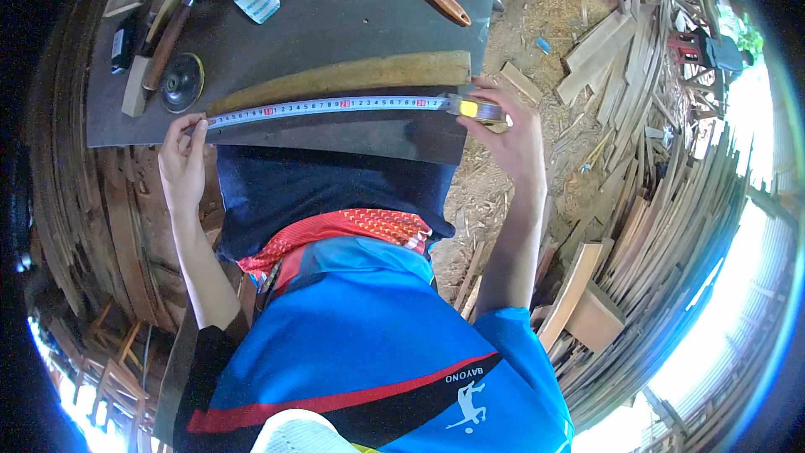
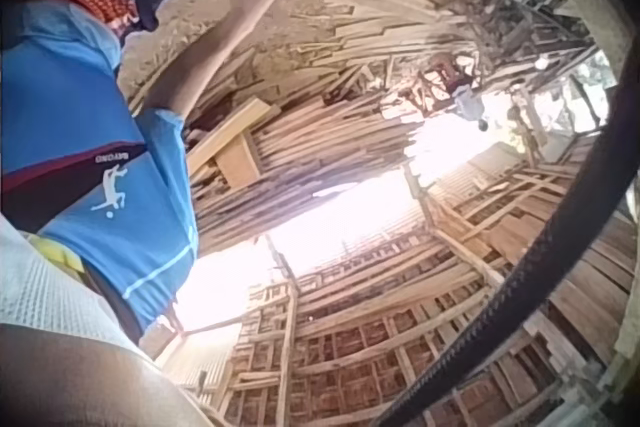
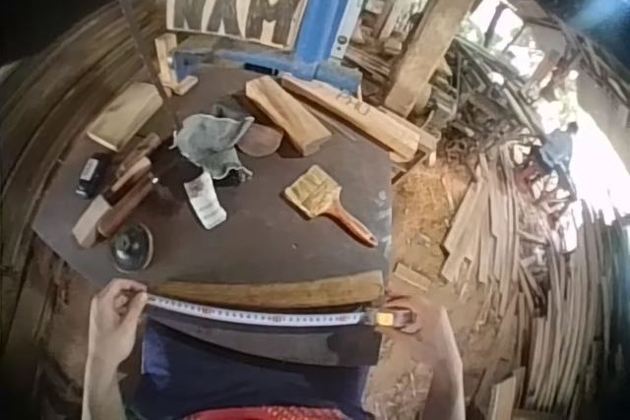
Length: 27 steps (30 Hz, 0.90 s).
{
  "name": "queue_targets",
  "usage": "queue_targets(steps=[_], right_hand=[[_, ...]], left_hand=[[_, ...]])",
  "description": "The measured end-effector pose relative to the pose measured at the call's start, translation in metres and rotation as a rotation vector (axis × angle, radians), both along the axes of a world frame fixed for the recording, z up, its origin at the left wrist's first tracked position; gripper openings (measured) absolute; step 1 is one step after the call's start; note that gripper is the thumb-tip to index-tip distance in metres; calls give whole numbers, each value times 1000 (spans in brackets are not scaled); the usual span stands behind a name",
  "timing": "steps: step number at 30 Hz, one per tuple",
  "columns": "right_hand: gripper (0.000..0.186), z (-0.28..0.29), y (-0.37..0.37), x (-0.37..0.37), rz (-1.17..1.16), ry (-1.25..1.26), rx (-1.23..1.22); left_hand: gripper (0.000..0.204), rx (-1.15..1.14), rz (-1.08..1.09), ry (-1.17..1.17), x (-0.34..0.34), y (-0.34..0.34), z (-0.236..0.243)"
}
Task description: Cleaning a wooden piece with a brush and cloth, followed by measuring a curved wooden plank with a tape measure.
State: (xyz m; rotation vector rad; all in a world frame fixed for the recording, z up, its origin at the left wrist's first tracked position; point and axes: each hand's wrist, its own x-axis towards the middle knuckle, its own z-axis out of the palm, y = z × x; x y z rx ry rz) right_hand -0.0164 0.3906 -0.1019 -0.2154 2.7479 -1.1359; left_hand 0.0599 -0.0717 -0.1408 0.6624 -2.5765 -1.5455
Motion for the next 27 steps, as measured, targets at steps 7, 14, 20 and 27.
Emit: queue_targets(steps=[7,14,20,27], right_hand=[[41,1,-15,-6,-29,69,-21],[41,6,-28,-29,-3,183,-5],[42,11,-30,-41,16,148,4],[48,29,-23,-66,-19,181,-81]], left_hand=[[25,-98,26,61,-11,-2,-5],[28,-194,-18,-21,-32,-7,-8],[28,-182,11,-125,-38,-5,-1],[29,-50,41,-262,-47,-3,22]])
